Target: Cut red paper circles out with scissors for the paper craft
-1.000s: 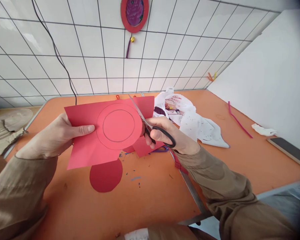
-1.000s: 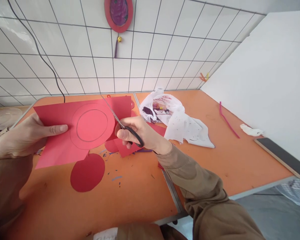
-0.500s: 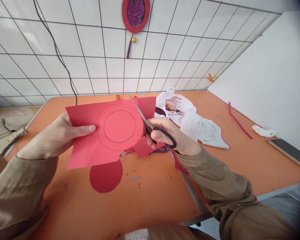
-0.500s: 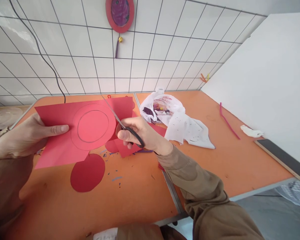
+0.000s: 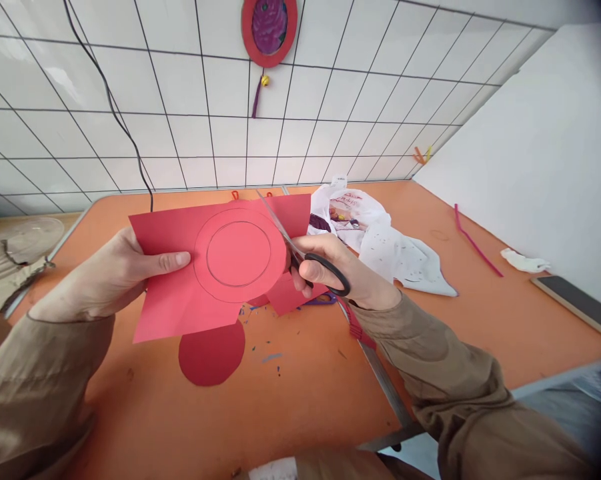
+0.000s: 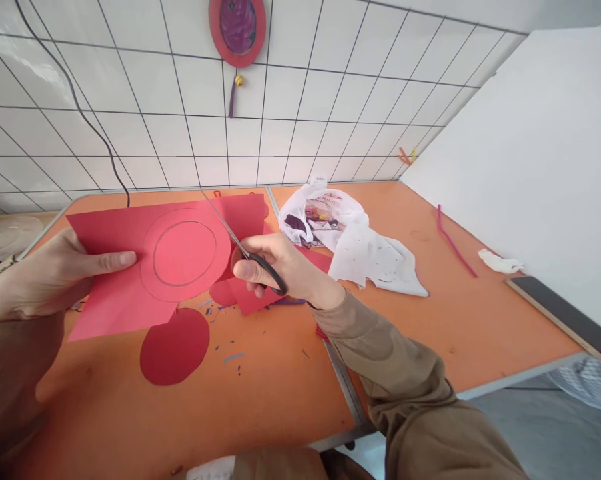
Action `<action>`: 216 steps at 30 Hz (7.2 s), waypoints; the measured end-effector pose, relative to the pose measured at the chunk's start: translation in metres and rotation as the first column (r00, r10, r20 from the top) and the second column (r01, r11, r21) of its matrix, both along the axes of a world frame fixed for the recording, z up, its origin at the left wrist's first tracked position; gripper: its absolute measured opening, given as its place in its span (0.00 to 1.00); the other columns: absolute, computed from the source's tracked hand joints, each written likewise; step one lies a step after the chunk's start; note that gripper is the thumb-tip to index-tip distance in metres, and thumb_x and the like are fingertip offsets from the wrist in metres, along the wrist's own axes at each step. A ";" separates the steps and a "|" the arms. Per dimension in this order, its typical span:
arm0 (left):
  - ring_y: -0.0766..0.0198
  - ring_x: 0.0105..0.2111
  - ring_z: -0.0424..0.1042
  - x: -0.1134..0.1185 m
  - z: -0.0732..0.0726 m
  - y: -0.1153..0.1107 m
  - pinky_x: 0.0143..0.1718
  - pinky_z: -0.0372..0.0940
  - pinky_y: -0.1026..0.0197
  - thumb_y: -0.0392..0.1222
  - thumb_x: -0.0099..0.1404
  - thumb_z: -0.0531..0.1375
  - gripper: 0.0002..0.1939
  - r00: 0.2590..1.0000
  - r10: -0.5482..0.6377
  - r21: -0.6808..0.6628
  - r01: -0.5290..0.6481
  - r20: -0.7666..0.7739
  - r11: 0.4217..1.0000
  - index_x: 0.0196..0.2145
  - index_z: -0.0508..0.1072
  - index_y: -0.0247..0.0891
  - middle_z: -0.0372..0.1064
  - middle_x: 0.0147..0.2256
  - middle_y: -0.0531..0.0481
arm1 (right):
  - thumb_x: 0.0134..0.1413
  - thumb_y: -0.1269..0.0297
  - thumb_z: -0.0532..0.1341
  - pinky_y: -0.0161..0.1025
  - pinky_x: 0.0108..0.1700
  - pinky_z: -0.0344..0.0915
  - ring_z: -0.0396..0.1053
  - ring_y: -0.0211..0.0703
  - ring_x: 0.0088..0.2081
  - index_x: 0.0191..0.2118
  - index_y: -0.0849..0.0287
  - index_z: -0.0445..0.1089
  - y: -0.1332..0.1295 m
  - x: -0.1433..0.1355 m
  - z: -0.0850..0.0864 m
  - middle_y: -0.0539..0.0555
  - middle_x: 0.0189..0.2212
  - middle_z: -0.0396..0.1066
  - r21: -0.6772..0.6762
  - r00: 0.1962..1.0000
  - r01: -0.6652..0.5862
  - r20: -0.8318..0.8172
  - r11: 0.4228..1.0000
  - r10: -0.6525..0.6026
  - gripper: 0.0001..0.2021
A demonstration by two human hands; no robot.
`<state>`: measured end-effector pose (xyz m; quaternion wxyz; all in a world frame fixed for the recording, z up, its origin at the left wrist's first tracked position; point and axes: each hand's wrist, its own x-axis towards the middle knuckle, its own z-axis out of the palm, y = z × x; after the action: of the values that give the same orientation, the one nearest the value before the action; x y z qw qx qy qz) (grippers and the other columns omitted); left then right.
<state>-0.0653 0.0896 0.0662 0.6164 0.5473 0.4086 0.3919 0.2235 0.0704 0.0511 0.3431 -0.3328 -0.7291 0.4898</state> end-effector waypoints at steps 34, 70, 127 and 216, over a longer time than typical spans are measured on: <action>0.52 0.33 0.79 -0.001 0.004 -0.001 0.34 0.76 0.52 0.38 0.55 0.69 0.19 0.998 -0.058 -0.025 0.057 -0.028 0.998 0.46 0.78 0.43 0.79 0.40 0.44 | 0.48 0.39 0.62 0.31 0.20 0.58 0.64 0.33 0.19 0.27 0.63 0.64 0.001 0.000 -0.003 0.48 0.18 0.63 -0.064 0.999 -0.002 -0.046 0.998 -0.001 0.26; 0.52 0.30 0.79 0.001 0.003 0.001 0.30 0.76 0.55 0.38 0.54 0.69 0.17 0.999 -0.044 -0.047 0.043 -0.028 0.998 0.44 0.80 0.42 0.80 0.38 0.44 | 0.47 0.42 0.64 0.29 0.18 0.60 0.64 0.33 0.18 0.27 0.62 0.63 0.005 0.004 -0.006 0.47 0.18 0.63 -0.078 0.999 -0.031 -0.032 0.996 0.028 0.25; 0.50 0.25 0.79 -0.011 0.001 0.004 0.23 0.76 0.54 0.40 0.47 0.73 0.15 0.993 0.105 -0.123 -0.112 -0.059 0.986 0.36 0.82 0.39 0.80 0.31 0.42 | 0.43 0.35 0.62 0.30 0.20 0.58 0.65 0.34 0.19 0.32 0.63 0.65 -0.003 0.002 -0.005 0.48 0.21 0.63 -0.171 0.997 -0.073 0.001 0.982 0.074 0.30; 0.45 0.30 0.79 -0.009 0.007 0.003 0.25 0.76 0.49 0.42 0.45 0.73 0.29 0.968 0.238 -0.170 -0.249 -0.082 0.954 0.47 0.78 0.43 0.80 0.37 0.41 | 0.50 0.45 0.64 0.27 0.18 0.55 0.63 0.31 0.18 0.31 0.63 0.65 -0.001 0.002 -0.011 0.46 0.19 0.61 -0.132 0.996 -0.035 0.082 0.991 0.046 0.22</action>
<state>-0.0741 0.0926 0.0735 0.5973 0.4470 0.5250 0.4096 0.2257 0.0694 0.0397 0.2792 -0.3600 -0.7162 0.5287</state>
